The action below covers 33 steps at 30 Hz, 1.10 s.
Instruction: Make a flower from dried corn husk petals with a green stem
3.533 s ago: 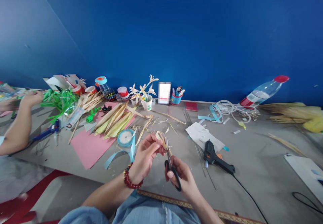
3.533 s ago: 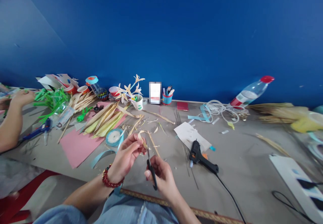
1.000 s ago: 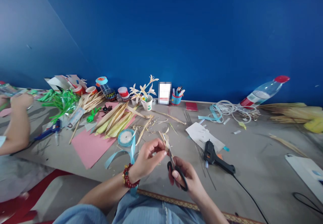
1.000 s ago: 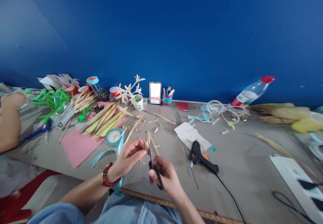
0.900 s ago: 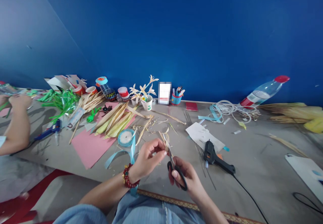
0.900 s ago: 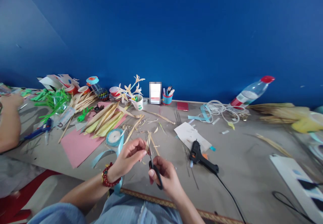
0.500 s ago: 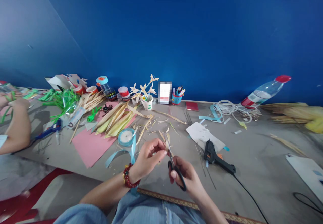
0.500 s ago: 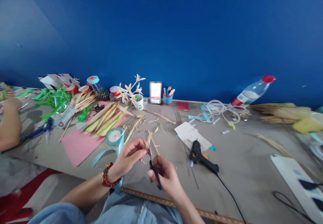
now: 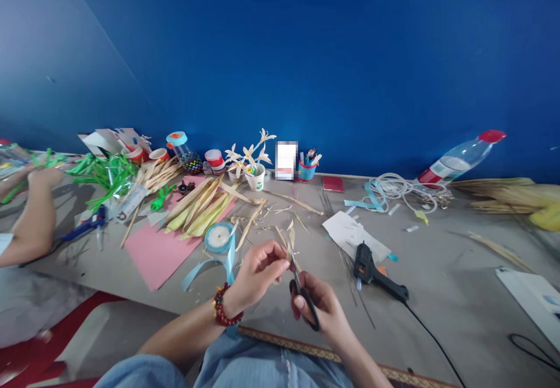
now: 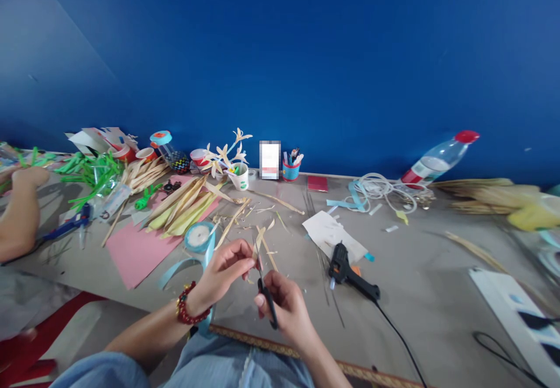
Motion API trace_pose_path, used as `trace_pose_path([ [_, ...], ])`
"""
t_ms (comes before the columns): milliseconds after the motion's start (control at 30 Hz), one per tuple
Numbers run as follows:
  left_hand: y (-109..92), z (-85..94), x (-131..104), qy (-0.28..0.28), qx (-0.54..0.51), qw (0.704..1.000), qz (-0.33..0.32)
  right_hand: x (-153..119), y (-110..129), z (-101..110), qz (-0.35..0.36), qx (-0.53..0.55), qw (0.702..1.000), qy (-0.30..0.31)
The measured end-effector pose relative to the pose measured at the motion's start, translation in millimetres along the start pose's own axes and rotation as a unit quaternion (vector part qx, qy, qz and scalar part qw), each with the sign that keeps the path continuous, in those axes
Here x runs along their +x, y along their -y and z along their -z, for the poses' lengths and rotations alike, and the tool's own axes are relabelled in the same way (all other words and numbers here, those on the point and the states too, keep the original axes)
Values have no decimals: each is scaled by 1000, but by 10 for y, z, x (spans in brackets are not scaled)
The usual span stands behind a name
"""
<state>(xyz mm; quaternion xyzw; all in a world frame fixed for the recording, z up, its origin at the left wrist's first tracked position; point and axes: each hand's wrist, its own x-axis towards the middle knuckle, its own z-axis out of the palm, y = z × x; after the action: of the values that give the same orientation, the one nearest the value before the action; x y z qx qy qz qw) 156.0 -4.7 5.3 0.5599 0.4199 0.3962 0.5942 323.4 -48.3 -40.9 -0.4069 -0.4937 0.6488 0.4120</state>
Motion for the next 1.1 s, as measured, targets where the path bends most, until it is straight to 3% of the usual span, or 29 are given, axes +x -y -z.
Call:
trace_pose_path([
  [800, -33, 89, -2, 30, -22, 999, 18, 16, -100, 52, -27, -37, 999, 0],
  [1100, 51, 256, 19, 44, 8, 998, 53, 70, -48, 170, -18, -46, 999, -20],
])
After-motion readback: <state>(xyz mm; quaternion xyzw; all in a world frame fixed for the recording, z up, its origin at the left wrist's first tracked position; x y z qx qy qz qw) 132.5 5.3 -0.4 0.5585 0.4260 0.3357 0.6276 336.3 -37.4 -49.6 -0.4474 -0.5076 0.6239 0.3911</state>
